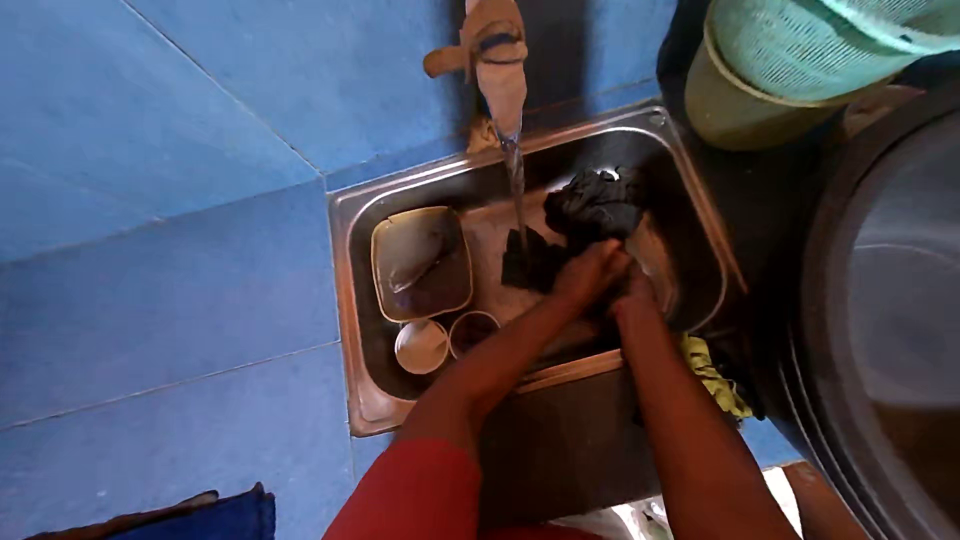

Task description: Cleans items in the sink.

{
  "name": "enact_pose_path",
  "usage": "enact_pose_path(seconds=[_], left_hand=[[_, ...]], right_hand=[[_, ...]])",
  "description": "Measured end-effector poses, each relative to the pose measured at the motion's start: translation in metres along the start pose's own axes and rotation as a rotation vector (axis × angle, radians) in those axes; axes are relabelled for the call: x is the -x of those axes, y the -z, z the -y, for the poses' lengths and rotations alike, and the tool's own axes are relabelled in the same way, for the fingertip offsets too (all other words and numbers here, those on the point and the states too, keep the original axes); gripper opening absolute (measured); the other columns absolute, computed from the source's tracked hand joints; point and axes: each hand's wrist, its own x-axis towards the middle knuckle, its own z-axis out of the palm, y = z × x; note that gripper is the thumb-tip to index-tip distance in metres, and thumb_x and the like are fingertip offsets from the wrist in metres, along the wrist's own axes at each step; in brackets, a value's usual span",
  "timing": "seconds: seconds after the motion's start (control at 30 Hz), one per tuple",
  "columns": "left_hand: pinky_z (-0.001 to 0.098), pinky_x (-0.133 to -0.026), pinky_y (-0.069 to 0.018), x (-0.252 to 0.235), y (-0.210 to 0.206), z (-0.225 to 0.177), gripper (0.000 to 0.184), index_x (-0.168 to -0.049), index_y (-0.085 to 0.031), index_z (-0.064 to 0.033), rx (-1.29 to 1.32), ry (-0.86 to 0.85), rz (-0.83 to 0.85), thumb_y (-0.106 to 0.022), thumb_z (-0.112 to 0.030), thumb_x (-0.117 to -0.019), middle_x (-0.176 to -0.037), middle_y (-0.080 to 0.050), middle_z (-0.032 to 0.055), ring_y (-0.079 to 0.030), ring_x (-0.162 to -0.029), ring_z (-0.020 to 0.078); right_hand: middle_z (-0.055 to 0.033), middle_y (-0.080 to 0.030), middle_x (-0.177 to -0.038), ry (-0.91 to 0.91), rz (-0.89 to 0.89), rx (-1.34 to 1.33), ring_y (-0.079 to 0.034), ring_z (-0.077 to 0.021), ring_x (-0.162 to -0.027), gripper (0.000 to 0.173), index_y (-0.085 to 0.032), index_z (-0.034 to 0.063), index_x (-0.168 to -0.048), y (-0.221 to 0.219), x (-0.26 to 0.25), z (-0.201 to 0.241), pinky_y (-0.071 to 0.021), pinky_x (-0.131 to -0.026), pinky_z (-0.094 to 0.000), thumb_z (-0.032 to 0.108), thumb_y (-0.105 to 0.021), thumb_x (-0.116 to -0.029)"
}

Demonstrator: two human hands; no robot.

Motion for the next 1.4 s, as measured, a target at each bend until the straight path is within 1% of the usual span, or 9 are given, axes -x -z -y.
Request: enact_pose_path(seconds=[0.1,0.17,0.3,0.47,0.7,0.77,1.0,1.2,1.4], left_hand=[[0.0623,-0.093,-0.0548,-0.027,0.022,0.054,0.05,-0.152,-0.043,-0.0116,-0.212,0.187,-0.093,-0.044,-0.038,-0.1098,-0.131,-0.066,0.0207,-0.068,-0.114,0.0418],[0.0613,-0.098,-0.0525,-0.025,0.031,0.039,0.049,-0.151,-0.044,-0.0095,-0.154,0.265,-0.139,-0.045,-0.036,-0.1098,-0.135,-0.063,0.0217,-0.065,-0.119,0.0418],[0.0559,-0.099,-0.0545,0.003,-0.003,-0.021,0.042,-0.142,-0.057,-0.0071,0.082,0.027,-0.077,-0.056,-0.03,-0.106,-0.132,-0.066,0.0178,-0.068,-0.116,0.0345],[0.061,-0.096,-0.0539,-0.022,0.015,0.058,0.048,-0.15,-0.049,-0.0123,-0.091,0.186,-0.175,-0.047,-0.038,-0.1092,-0.135,-0.064,0.0182,-0.068,-0.115,0.0391],[0.0561,-0.104,-0.0504,0.017,0.001,-0.016,0.047,-0.144,-0.05,-0.0005,0.253,0.185,-0.071,-0.055,-0.029,-0.1072,-0.136,-0.061,0.024,-0.064,-0.121,0.0386],[0.0565,-0.103,-0.0519,0.011,-0.005,0.014,0.048,-0.147,-0.049,-0.0033,0.196,0.169,-0.084,-0.053,-0.031,-0.1084,-0.138,-0.061,0.023,-0.065,-0.121,0.0386],[0.0581,-0.104,-0.0498,0.002,0.057,0.063,0.044,-0.143,-0.055,-0.0051,-0.114,0.199,-0.204,-0.051,-0.033,-0.1083,-0.138,-0.061,0.0227,-0.062,-0.124,0.0408],[0.0623,-0.116,-0.0354,0.032,0.096,0.016,0.088,-0.152,-0.049,-0.0081,-0.159,-0.083,0.012,-0.09,-0.019,-0.0745,-0.156,-0.042,0.0263,-0.039,-0.144,0.0446],[0.0574,-0.106,-0.0477,0.041,0.09,0.021,0.055,-0.141,-0.055,0.0023,0.206,0.133,0.062,-0.074,-0.019,-0.0948,-0.131,-0.062,0.0279,-0.061,-0.122,0.0409]], right_hand=[[-0.014,-0.059,-0.135,-0.068,-0.086,-0.126,-0.06,-0.0298,-0.12,0.052,-0.048,0.0118,-0.144,-0.003,-0.007,-0.002,-0.0528,-0.094,-0.0577,0.043,-0.052,-0.1035],[-0.0157,-0.054,-0.142,-0.085,-0.115,-0.11,-0.056,-0.0317,-0.127,0.055,-0.043,0.0107,-0.149,-0.006,-0.004,-0.004,-0.0499,-0.099,-0.0592,0.041,-0.052,-0.1043],[-0.0103,-0.063,-0.124,0.168,0.196,0.174,-0.063,-0.0145,-0.108,0.037,-0.051,0.0032,-0.139,0.01,0.0,-0.005,-0.0544,-0.092,-0.0324,0.026,-0.04,-0.112],[-0.0153,-0.055,-0.141,0.008,-0.101,0.014,-0.055,-0.0307,-0.128,0.052,-0.047,0.0096,-0.146,0.002,0.025,0.012,-0.0494,-0.099,-0.0569,0.039,-0.056,-0.1031],[-0.0157,-0.063,-0.121,0.217,-0.017,0.334,-0.063,-0.024,-0.106,0.046,-0.056,0.0028,-0.135,0.0,0.018,0.005,-0.0541,-0.089,-0.0442,0.039,-0.042,-0.111],[-0.0186,-0.06,-0.131,0.289,-0.014,0.495,-0.059,-0.0267,-0.116,0.048,-0.055,0.0008,-0.138,0.001,0.039,0.022,-0.0498,-0.097,-0.0478,0.039,-0.043,-0.1107],[-0.014,-0.063,-0.117,0.467,0.203,0.626,-0.062,-0.0233,-0.103,0.057,-0.06,0.0066,-0.129,-0.018,0.094,0.049,-0.0538,-0.086,-0.0485,0.056,-0.042,-0.1067],[-0.0133,-0.064,-0.117,0.463,0.441,0.739,-0.062,-0.0197,-0.103,0.042,-0.059,0.0034,-0.131,-0.062,0.102,0.055,-0.053,-0.09,-0.0423,0.038,-0.048,-0.1093],[-0.0045,-0.069,-0.103,0.447,0.419,0.374,-0.069,-0.015,-0.09,0.034,-0.062,0.0096,-0.124,-0.04,0.111,0.08,-0.0604,-0.079,-0.0381,0.038,-0.052,-0.1071]])
